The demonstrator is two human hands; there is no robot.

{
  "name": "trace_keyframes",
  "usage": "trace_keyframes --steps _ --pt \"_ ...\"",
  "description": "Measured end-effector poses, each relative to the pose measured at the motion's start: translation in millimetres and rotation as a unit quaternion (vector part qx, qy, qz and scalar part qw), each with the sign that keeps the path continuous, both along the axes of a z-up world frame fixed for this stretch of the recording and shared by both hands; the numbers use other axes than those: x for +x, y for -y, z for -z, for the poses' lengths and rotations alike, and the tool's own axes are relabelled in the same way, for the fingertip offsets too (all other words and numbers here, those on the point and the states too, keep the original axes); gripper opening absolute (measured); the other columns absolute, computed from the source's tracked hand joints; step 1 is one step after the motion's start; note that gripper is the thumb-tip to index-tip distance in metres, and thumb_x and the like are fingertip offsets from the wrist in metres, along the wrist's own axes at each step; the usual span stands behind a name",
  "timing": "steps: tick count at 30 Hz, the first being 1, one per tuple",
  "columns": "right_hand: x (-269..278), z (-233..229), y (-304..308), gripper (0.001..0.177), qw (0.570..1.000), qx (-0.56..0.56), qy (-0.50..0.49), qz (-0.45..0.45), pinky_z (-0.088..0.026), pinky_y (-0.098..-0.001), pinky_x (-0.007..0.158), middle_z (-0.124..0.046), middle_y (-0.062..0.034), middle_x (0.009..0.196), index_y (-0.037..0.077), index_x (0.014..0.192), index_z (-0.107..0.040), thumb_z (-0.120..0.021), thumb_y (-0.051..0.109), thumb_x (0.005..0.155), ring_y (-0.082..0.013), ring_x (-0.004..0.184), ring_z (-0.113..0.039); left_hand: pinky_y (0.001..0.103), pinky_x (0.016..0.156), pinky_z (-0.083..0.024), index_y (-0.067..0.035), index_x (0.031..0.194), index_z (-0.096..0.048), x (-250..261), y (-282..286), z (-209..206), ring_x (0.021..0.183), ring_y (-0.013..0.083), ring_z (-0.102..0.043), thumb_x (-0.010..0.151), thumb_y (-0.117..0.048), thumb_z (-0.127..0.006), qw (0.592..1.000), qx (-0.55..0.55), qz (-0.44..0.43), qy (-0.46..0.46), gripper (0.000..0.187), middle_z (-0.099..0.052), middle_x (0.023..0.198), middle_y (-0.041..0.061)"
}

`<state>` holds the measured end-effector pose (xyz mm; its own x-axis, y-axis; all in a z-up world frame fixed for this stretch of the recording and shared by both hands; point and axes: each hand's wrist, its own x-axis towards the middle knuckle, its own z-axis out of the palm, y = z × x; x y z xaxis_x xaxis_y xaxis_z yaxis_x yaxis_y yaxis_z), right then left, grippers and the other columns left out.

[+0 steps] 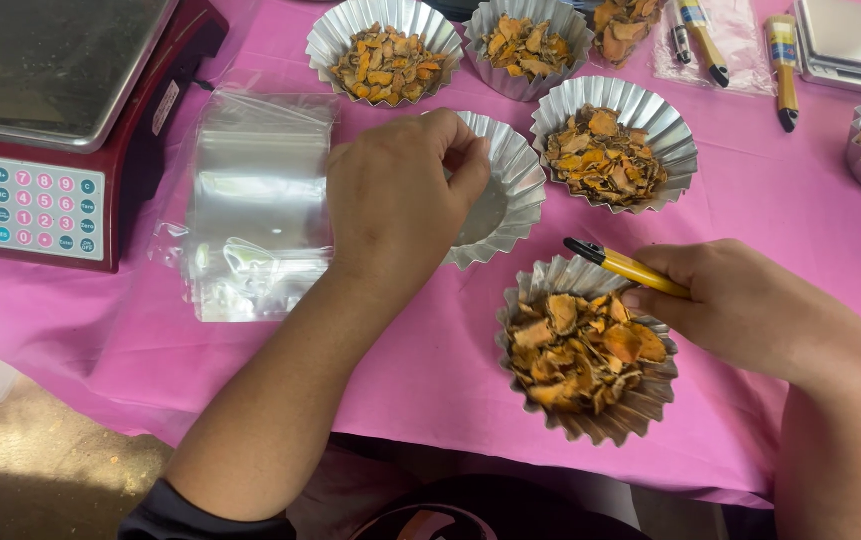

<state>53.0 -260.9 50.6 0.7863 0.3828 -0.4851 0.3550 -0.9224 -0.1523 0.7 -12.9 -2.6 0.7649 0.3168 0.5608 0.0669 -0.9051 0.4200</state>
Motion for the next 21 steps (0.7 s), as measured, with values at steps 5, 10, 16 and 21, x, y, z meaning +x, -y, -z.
trace_keyframes --steps 5,10,16,21 --pt "2.4 1.9 3.3 0.028 1.0 -0.014 0.004 -0.018 -0.055 -0.036 0.076 -0.088 0.0017 0.093 0.027 0.123 -0.072 -0.059 0.03 0.098 -0.0171 0.076 -0.079 0.047 0.058 -0.044 -0.027 0.073 -0.067 6.9 0.1 5.1 0.06 0.0228 -0.066 0.093 -0.054 -0.068 0.995 0.076 -0.036 -0.056 0.034 -0.069 0.067 -0.008" --pt "1.6 8.0 5.5 0.029 0.999 0.013 0.014 -0.038 -0.052 -0.0373 0.072 -0.085 -0.0022 0.081 0.02 0.117 -0.073 -0.06 0.037 0.099 -0.0193 0.068 -0.073 0.044 0.065 -0.042 -0.029 0.091 -0.073 -5.7 8.6 -6.8 0.067 0.0172 -0.068 0.089 -0.069 -0.066 0.993 0.112 -0.008 0.045 0.041 -0.071 0.07 -0.016" --pt "-17.3 -17.9 5.7 0.037 0.997 0.007 -0.003 0.082 -0.041 -0.035 0.054 -0.077 -0.0087 0.068 0.033 0.131 -0.073 -0.047 0.043 0.106 -0.0198 0.048 -0.05 0.053 0.089 -0.047 -0.032 0.111 -0.077 -30.0 50.9 -27.5 0.077 0.0153 -0.07 0.094 -0.057 -0.061 0.944 0.113 0.28 -0.133 0.035 -0.078 0.091 -0.005" --pt "8.0 21.3 58.1 0.033 0.86 0.455 0.231 0.015 -0.035 -0.0365 0.084 -0.054 -0.0104 0.097 -0.002 0.098 -0.064 -0.038 0.009 0.115 -0.019 0.09 -0.044 0.054 0.08 -0.035 -0.022 0.086 -0.08 -37.7 76.1 -6.6 0.077 0.0272 -0.062 0.084 -0.05 -0.067 0.907 0.106 0.398 -0.089 0.03 -0.07 0.079 -0.002"
